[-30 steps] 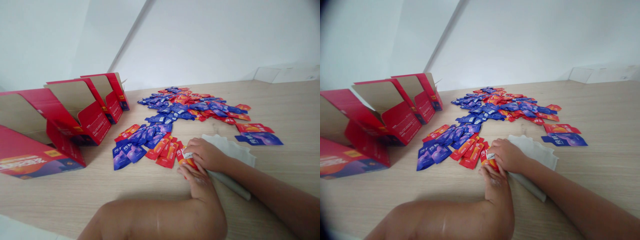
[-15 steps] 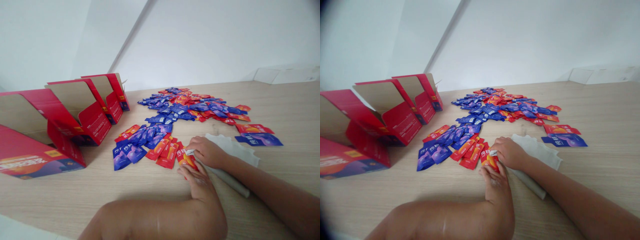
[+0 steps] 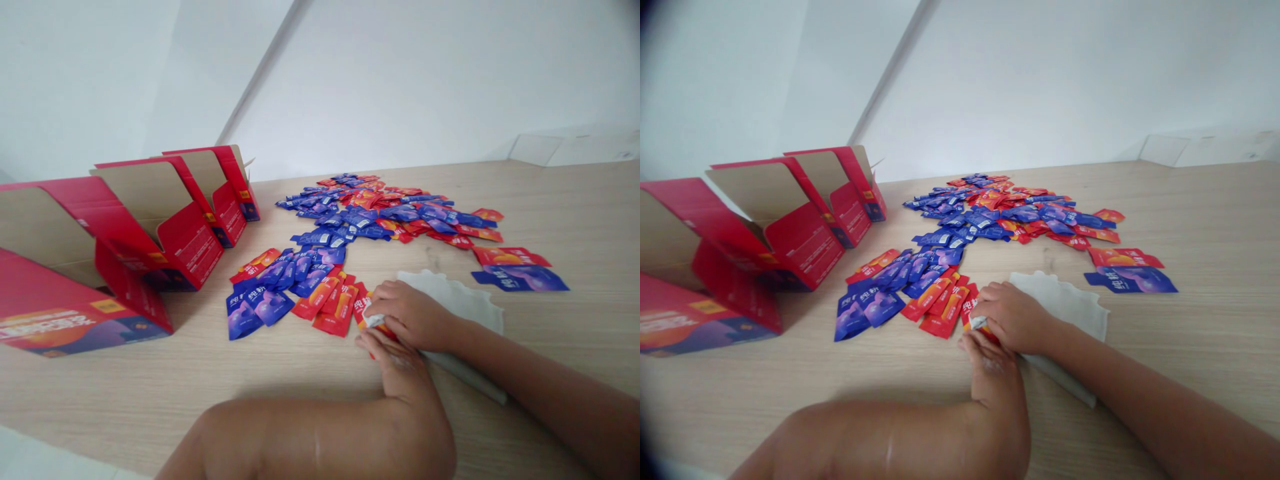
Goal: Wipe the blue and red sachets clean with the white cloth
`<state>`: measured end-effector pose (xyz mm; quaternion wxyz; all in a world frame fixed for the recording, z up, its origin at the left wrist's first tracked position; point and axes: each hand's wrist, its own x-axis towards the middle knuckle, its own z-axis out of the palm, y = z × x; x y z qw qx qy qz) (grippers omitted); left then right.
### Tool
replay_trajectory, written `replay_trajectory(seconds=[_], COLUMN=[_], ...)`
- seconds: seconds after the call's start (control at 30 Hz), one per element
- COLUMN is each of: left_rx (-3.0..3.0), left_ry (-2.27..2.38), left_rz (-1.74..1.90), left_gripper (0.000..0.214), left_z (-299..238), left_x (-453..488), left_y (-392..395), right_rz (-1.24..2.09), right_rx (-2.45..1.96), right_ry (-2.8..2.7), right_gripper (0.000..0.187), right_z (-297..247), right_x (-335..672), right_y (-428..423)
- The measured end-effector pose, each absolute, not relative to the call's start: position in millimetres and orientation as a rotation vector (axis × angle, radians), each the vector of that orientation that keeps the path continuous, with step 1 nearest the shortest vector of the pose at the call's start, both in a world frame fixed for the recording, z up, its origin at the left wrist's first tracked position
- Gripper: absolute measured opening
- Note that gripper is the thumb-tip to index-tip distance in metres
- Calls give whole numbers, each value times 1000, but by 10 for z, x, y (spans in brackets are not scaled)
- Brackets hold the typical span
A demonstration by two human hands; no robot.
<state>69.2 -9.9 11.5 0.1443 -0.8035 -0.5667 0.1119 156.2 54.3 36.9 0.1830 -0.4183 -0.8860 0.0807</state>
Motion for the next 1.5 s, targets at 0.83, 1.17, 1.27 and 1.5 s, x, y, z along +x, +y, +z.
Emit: replay_trajectory(seconds=[0.83,1.17,1.27,1.5], left_rx=[-2306,-2243,-2261,-2299], left_ry=[-1484,-1551,-1545,-1588], left_rz=[517,520,559,532], left_gripper=[46,47,49,49], left_z=[169,69,96,139], left_x=[660,705,703,704], left_y=[-107,-85,-89,-66], right_rz=[231,197,157,149], right_rx=[-1211,-1249,-1319,-1358], right_ry=[-2486,-2480,-2448,-2419], right_gripper=[32,31,29,32], right_z=[368,338,302,274], right_x=[1597,1628,1696,1757], right_y=[560,604,663,692])
